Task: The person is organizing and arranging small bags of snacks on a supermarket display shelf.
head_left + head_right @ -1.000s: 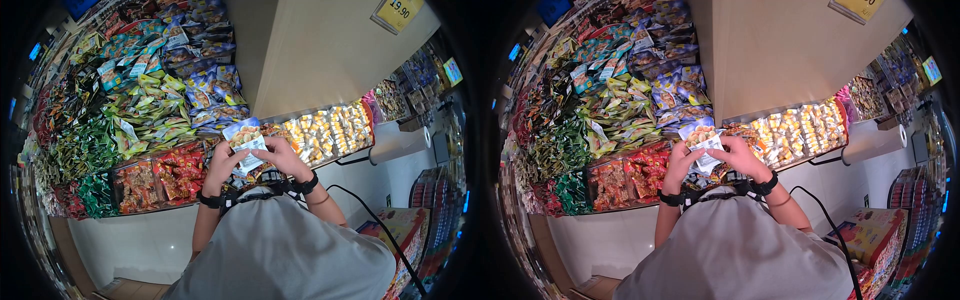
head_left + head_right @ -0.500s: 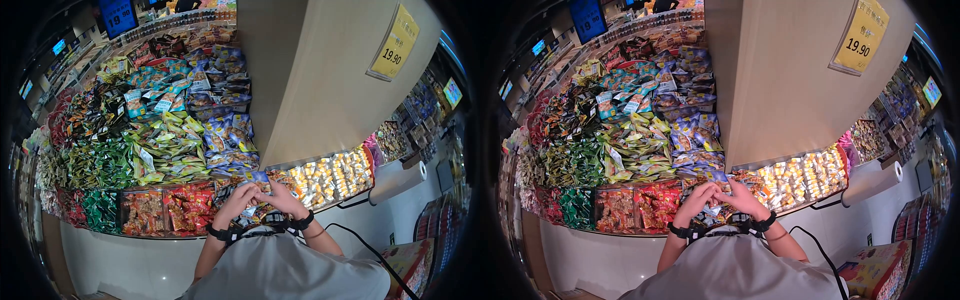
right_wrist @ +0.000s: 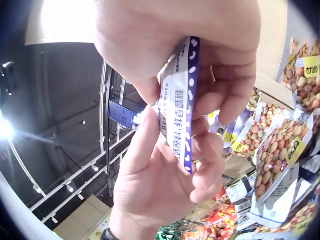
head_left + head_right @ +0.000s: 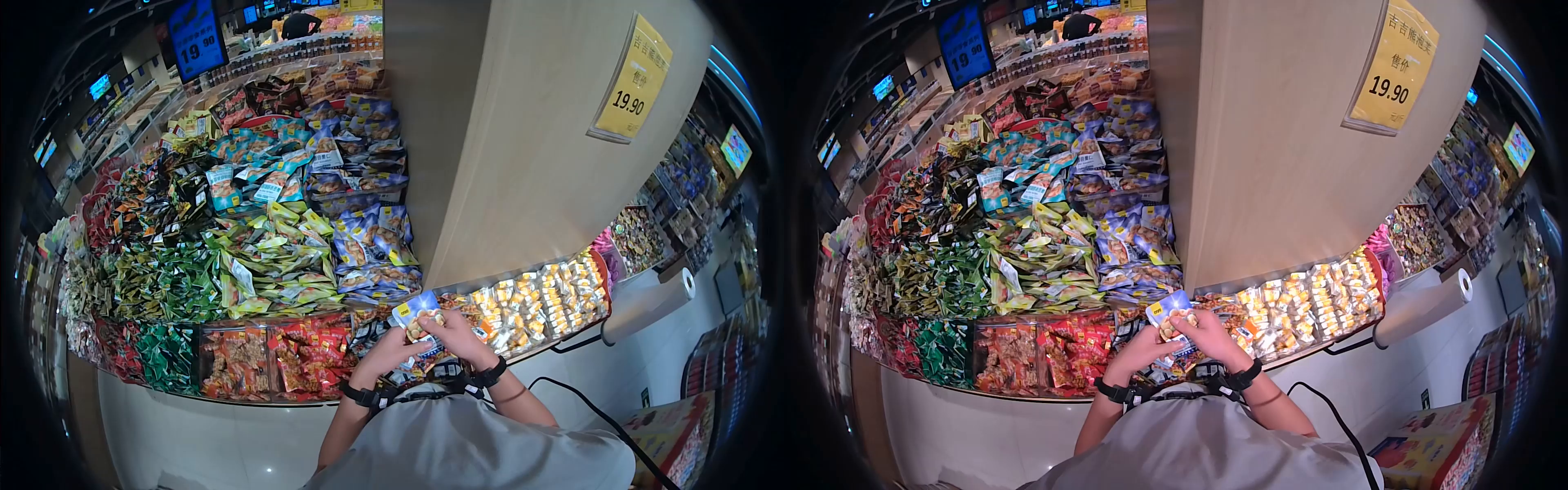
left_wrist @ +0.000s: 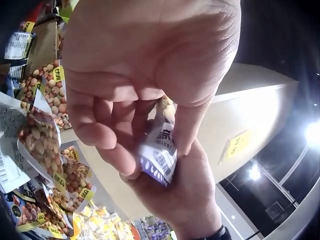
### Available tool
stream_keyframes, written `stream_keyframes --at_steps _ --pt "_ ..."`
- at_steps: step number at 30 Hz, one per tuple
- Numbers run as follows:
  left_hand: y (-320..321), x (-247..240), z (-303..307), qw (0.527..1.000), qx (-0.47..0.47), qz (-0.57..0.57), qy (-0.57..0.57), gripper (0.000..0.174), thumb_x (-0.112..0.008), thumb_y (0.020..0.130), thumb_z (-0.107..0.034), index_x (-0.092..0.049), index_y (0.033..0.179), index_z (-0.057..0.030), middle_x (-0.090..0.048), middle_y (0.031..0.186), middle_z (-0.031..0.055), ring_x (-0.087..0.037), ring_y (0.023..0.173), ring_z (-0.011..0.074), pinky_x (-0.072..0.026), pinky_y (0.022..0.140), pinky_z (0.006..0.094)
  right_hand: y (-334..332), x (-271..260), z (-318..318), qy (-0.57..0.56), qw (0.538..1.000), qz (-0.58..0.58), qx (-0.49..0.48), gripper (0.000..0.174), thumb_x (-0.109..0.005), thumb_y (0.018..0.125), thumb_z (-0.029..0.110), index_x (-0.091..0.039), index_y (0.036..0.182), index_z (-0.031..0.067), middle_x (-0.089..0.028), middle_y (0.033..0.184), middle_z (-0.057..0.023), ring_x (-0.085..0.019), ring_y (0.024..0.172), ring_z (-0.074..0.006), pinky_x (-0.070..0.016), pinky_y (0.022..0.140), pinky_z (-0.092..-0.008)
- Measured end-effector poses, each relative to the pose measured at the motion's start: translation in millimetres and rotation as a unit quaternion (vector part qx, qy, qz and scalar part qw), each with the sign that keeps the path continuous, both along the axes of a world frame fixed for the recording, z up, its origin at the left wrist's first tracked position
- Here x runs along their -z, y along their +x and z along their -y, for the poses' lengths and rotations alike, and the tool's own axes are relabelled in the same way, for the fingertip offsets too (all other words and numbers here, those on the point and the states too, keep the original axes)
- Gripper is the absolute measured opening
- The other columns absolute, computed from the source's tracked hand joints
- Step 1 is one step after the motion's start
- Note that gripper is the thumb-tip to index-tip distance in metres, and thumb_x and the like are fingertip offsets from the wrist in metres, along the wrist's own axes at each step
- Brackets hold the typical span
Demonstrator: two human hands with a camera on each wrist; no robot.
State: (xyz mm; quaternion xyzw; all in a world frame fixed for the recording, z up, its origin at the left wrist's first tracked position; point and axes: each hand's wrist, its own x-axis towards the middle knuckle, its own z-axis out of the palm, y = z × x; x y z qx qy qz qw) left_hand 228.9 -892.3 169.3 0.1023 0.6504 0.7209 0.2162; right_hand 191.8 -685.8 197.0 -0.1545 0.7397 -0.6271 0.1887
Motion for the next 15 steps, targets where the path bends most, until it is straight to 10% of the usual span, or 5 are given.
stream_keyframes --at_steps 4,15 --pt "4.4 -7.0 -0.4 0.998 -0.02 0.065 -0.009 0.024 -0.074 0.102 -0.024 -0.074 0.116 -0.005 -0.067 0.082 -0.0068 -0.055 0.062 0.001 -0.0413 0.053 0.0196 -4.3 22.2 -7.0 0.045 0.998 -0.032 -0.009 0.042 -0.063 0.11 0.037 -0.074 0.116 -0.0032 -0.077 0.098 -0.005 -0.066 0.09 -0.0092 -0.0544 0.079 -0.0304" --pt "-42.3 -9.2 41.8 0.98 -0.189 0.058 -0.01 0.024 -0.07 0.105 -0.024 -0.072 0.12 -0.0048 -0.068 0.081 -0.0027 -0.057 0.055 0.0045 -0.039 0.046 0.0204 -21.1 69.6 -55.6 0.004 0.991 0.087 0.104 0.042 -0.065 0.109 0.04 -0.066 0.09 0.0027 -0.07 0.077 -0.0057 -0.067 0.066 -0.0122 -0.0539 0.062 -0.0279"
